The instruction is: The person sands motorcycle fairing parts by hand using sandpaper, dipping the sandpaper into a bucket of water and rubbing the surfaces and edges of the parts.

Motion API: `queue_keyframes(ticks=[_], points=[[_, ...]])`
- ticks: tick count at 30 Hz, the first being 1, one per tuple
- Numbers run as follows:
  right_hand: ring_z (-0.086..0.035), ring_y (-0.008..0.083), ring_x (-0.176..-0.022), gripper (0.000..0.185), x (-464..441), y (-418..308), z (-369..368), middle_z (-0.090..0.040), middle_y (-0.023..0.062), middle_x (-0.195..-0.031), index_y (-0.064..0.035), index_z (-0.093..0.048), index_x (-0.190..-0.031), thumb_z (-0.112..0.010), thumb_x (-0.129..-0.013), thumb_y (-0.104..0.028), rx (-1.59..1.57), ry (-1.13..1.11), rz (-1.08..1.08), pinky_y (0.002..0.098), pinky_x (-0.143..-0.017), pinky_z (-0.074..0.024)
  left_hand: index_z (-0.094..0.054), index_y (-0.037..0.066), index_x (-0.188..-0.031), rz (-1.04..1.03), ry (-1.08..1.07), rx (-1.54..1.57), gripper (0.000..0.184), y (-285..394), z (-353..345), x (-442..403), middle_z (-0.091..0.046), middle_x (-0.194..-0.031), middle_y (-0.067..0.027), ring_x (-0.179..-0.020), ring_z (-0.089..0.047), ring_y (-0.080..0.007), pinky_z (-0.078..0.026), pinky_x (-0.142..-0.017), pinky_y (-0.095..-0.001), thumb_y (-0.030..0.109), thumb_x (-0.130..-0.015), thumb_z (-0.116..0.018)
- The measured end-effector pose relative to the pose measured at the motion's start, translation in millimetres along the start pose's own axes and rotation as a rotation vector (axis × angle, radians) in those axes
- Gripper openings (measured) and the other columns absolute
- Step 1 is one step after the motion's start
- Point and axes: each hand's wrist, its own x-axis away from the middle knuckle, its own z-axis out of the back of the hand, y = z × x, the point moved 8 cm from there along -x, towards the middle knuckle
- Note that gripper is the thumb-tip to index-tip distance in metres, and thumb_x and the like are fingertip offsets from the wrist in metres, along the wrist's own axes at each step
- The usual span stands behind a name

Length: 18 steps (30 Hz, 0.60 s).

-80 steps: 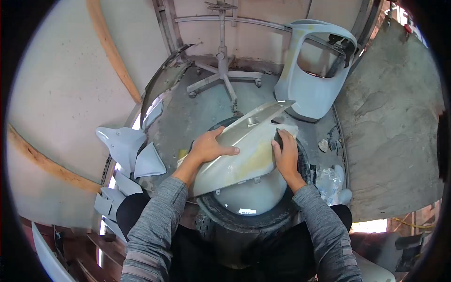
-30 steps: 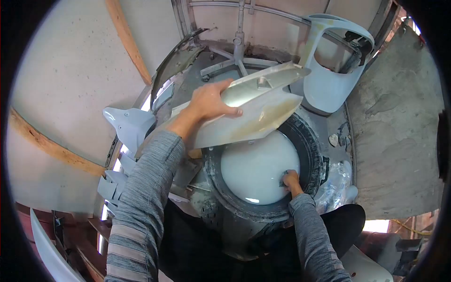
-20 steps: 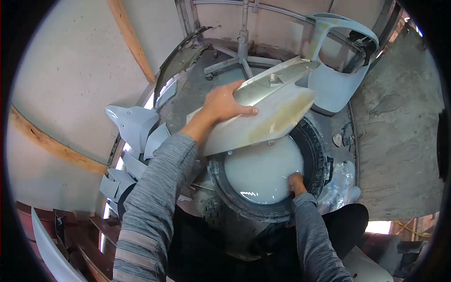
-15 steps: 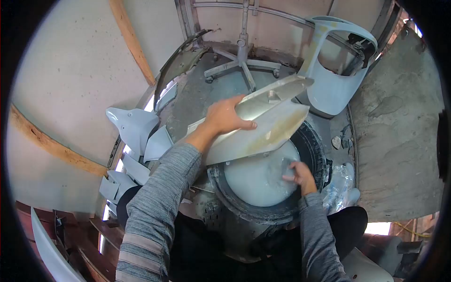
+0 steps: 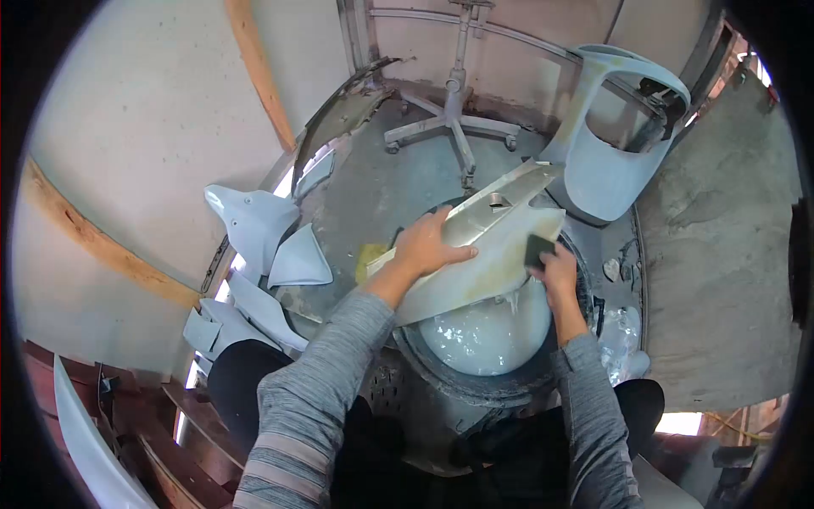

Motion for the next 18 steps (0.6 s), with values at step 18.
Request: queue_keyframes(ticks=[18], points=[[-0.058, 0.0401, -0.114, 0.042, -0.5, 271.5, 47.5, -0.051, 0.0133, -0.124, -0.0097, -0.052, -0.127, -0.051, -0.087, 0.000, -0.387, -0.055, -0.720, 0.0603, -0.078, -0.0618, -0.048, 0.005, -0.145, 0.072, 0.176, -0.078, 0.103, 2.4, 8.7, 10.7, -0.056, -0.127, -0.0203, -0.120, -0.056, -0.0347, -0.045, -0.099, -0.0470, 0.060, -0.066, -0.082]])
